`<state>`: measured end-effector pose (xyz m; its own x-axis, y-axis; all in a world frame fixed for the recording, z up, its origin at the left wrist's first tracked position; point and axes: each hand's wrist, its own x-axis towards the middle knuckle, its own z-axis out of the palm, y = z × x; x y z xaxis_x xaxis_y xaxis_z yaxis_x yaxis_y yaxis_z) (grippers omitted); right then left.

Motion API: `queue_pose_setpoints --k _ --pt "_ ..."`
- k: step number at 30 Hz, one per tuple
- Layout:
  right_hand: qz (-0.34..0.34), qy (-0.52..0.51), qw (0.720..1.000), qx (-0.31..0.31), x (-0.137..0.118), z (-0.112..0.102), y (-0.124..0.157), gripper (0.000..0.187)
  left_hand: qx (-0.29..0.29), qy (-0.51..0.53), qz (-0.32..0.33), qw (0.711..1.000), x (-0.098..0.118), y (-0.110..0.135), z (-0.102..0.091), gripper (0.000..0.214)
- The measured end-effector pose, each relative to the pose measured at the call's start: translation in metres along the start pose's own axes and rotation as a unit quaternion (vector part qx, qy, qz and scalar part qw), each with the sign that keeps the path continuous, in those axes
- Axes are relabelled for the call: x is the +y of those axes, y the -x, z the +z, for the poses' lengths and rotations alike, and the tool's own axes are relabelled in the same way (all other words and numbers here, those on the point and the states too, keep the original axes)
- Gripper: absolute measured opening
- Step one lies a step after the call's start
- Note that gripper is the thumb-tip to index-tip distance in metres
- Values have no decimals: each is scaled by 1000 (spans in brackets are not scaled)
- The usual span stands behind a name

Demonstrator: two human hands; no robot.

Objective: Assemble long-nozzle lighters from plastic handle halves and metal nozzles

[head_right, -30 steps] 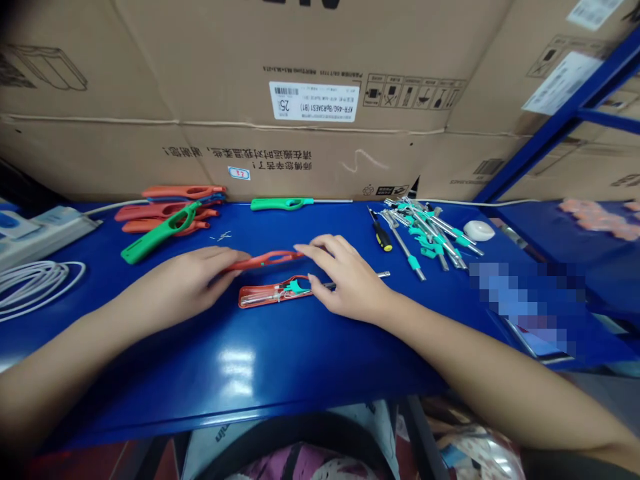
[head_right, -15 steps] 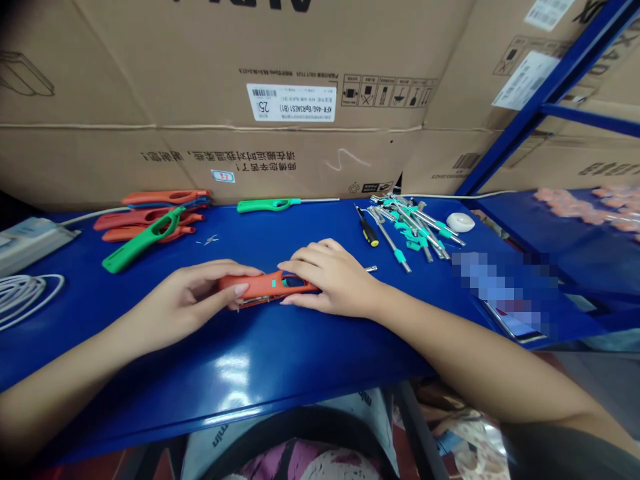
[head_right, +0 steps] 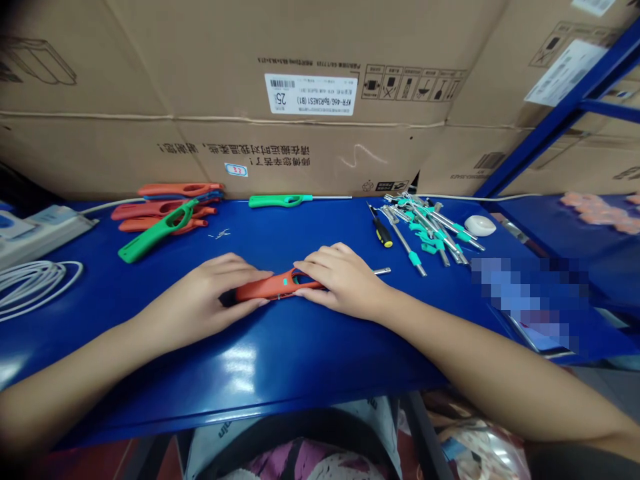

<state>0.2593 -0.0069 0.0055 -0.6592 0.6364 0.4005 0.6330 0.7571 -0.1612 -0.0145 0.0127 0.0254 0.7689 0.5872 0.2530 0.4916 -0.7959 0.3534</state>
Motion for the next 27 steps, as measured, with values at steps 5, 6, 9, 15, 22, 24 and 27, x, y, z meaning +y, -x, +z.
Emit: queue_pose_setpoints --k 5,6,9,15,22,24,27 --pt "25 -12 999 -25 -4 1 -1 38 -32 -21 -20 999 1 0 0 26" --pt "35 -15 999 -34 -5 1 -1 37 -36 -22 -28 999 2 0 0 25" --pt "58 -32 996 -54 -5 2 -2 35 -42 -28 -45 998 3 1 0 24" --pt "79 -65 993 -66 -5 1 -2 33 -44 -50 -40 997 5 2 -1 26" --pt "91 -95 990 -60 -4 1 -1 30 -40 -45 -50 997 4 2 4 26" --pt "111 -113 986 -51 -6 3 -2 29 -33 -35 -53 997 4 1 6 24" --pt "136 -127 982 -39 -9 4 -4 29 -33 -57 -41 997 7 1 7 24"
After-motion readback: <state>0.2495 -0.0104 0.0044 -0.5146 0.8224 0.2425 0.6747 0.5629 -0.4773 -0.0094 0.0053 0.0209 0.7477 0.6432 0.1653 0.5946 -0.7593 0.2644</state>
